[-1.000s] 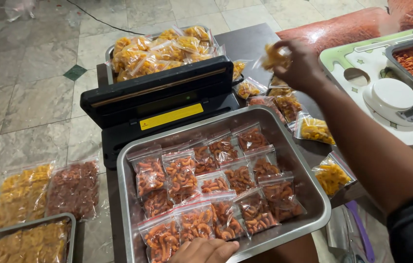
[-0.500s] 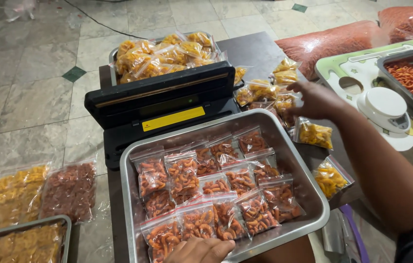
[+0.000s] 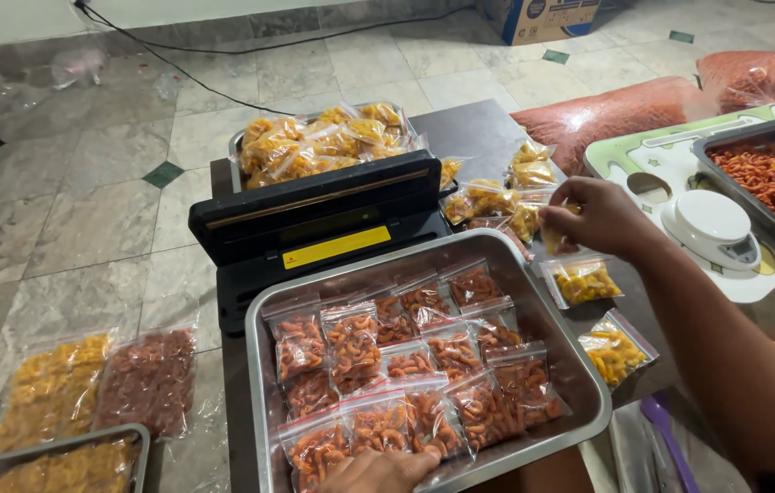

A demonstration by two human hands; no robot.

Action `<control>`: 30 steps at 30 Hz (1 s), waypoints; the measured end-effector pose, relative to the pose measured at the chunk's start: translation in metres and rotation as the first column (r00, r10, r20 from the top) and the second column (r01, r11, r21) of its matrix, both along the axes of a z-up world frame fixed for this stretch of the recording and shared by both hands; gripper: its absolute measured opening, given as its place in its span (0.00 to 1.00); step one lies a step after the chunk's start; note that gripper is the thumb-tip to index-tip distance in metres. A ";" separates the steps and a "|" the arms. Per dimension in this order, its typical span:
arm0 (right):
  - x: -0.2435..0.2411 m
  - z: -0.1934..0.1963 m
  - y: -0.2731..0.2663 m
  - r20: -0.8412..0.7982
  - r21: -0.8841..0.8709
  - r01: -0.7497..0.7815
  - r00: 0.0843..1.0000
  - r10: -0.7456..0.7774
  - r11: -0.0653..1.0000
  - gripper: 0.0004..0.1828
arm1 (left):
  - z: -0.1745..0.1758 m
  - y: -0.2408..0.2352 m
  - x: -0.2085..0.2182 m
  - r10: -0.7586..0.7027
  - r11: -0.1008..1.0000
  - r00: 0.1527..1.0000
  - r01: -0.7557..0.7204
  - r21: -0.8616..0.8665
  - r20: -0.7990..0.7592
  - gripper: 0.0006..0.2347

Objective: The person packs small portions of orange and yellow snacks into clear plastic bags. They seal the bags by hand and place them into a metal tray, then move the sealed bags to a tray on a heat sealer.

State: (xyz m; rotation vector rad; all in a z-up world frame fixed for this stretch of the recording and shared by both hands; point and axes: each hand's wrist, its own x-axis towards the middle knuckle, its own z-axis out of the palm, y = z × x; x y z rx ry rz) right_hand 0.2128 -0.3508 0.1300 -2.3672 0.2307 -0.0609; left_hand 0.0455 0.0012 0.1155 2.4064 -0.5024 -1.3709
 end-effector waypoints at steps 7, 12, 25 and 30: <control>-0.058 0.019 0.040 0.152 -0.075 -0.121 0.980 0.131 0.990 0.11 | -0.117 -0.009 0.016 -0.230 0.908 0.969 0.248 -0.337 0.092 0.14; -0.133 -0.012 0.106 0.430 -0.101 -0.488 0.764 0.481 0.867 0.29 | -0.121 -0.040 0.015 0.406 0.810 0.739 -0.563 -0.163 -0.537 0.23; -0.181 -0.055 0.165 0.552 -0.384 -0.743 0.291 0.781 0.548 0.14 | -0.054 0.019 -0.036 0.903 0.089 0.386 -0.598 -0.797 -0.189 0.27; -0.181 -0.057 0.154 0.355 0.699 -0.595 0.770 0.530 0.397 0.33 | -0.061 0.024 -0.037 0.860 0.245 0.507 -0.518 -0.820 -0.063 0.31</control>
